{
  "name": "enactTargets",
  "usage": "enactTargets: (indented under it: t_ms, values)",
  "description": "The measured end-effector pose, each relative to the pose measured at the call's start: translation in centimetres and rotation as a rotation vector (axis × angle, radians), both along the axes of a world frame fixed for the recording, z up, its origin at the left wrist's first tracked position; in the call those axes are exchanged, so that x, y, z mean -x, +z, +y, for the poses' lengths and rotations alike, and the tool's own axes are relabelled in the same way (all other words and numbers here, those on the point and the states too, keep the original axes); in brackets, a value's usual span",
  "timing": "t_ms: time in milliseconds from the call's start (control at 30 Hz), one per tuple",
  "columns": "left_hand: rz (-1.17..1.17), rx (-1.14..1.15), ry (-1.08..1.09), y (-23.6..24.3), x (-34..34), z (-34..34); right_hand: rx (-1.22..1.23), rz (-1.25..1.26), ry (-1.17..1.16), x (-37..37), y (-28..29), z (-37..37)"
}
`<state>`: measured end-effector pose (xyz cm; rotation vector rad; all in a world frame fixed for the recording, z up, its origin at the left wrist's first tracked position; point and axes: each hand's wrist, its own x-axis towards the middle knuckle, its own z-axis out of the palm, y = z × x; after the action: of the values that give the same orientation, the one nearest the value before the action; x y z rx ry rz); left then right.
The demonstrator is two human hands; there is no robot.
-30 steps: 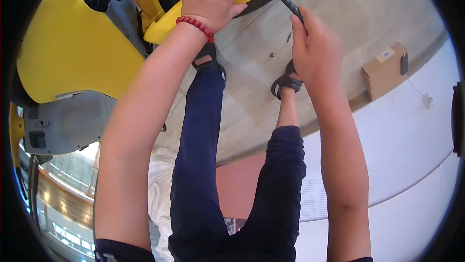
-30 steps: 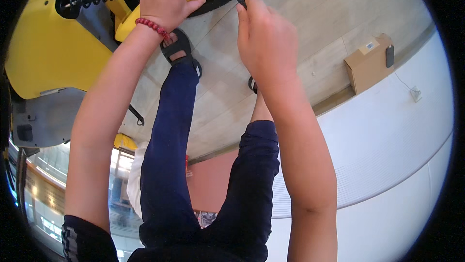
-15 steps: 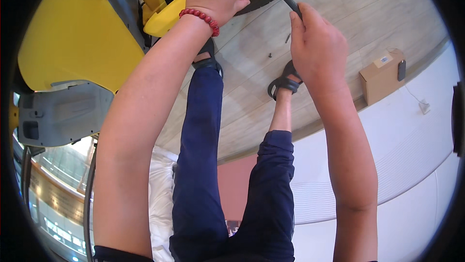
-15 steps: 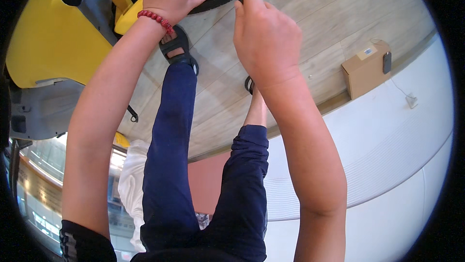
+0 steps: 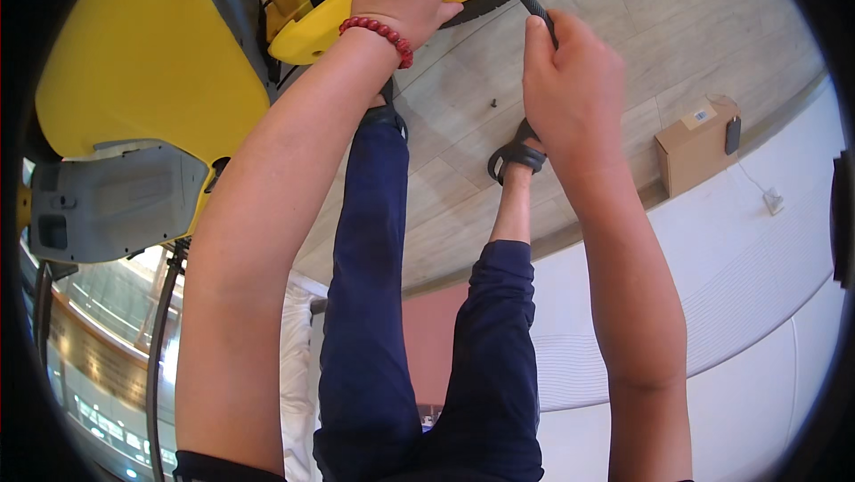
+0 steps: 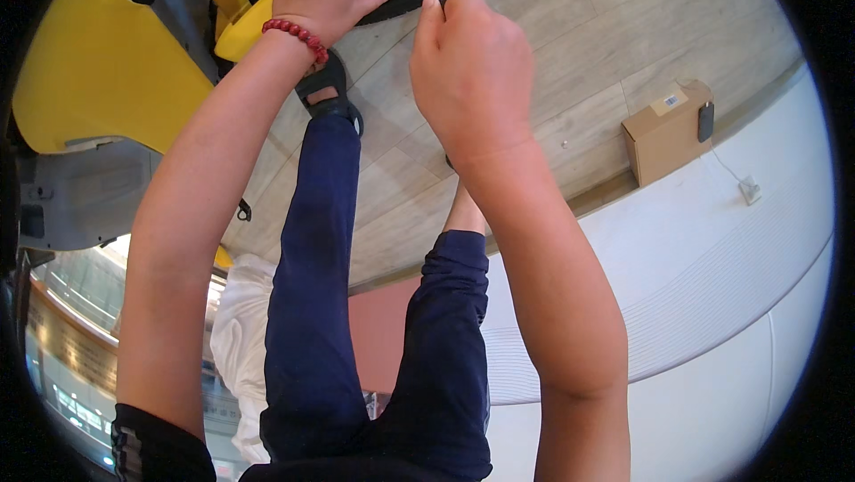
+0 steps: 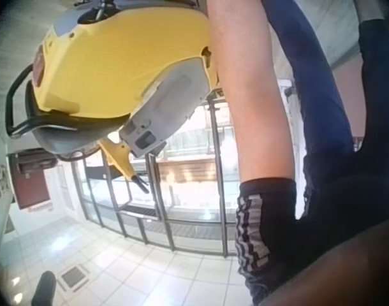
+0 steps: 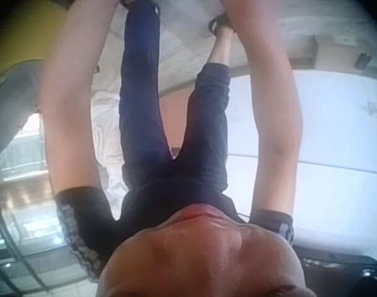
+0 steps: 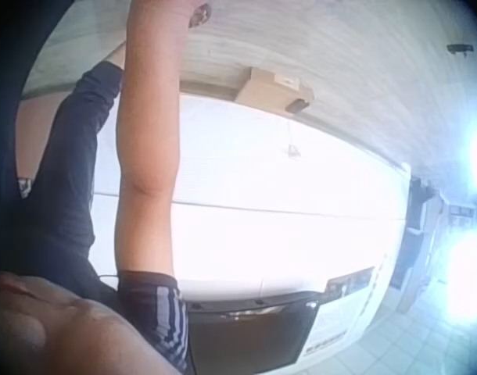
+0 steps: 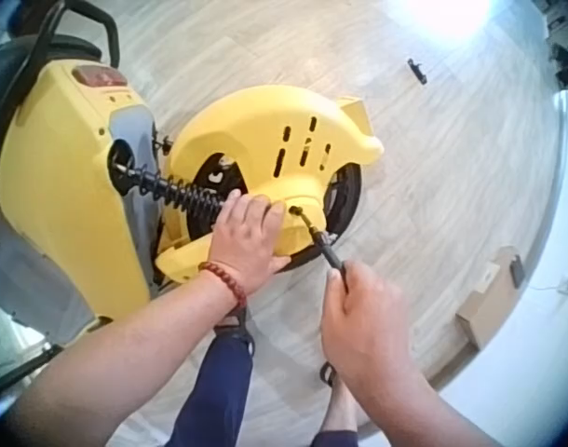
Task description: Installing a yellow fairing onto a scooter using a screwdriver.
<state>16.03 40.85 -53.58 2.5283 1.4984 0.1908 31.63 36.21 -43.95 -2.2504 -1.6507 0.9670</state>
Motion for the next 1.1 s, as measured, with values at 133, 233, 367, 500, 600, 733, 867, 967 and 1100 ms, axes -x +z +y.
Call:
enactTargets:
  t_ms: [133,233,367,500,600,733,867,967,1100]
  values:
    - [-0.007,0.002,-0.009,0.0,-0.1,0.1,0.01,0.057,-0.026,-0.6,-0.2,-0.1]
    - [0.012,0.016,-0.012,0.0,0.1,0.1,-0.003,-0.024,0.063,-0.9,-0.4,-0.3]
    - [0.06,0.03,-0.011,0.4,-0.3,0.1,0.008,-0.013,0.088,-1.2,-0.3,-0.4]
    - [0.044,0.039,-0.019,0.3,-0.2,0.1,-0.014,-0.032,0.099,-1.1,-0.6,-0.5]
    - [0.057,0.05,-0.009,0.2,-0.3,0.1,-0.02,-0.045,0.118,-1.3,-0.7,-0.2]
    - [0.152,-0.015,-0.021,-0.8,0.3,0.1,-0.066,-0.045,0.177,-1.6,-0.7,-0.4]
    - [0.069,0.035,-0.004,0.0,-0.7,0.0,-0.063,-0.093,0.203,-1.4,-0.8,-0.8]
    - [0.08,0.035,-0.006,0.2,-0.4,0.4,-0.069,-0.073,0.172,-0.5,-0.8,-1.1]
    - [0.064,0.046,-0.012,0.1,-0.4,0.3,-0.072,-0.106,0.163,-0.2,-1.0,-1.3]
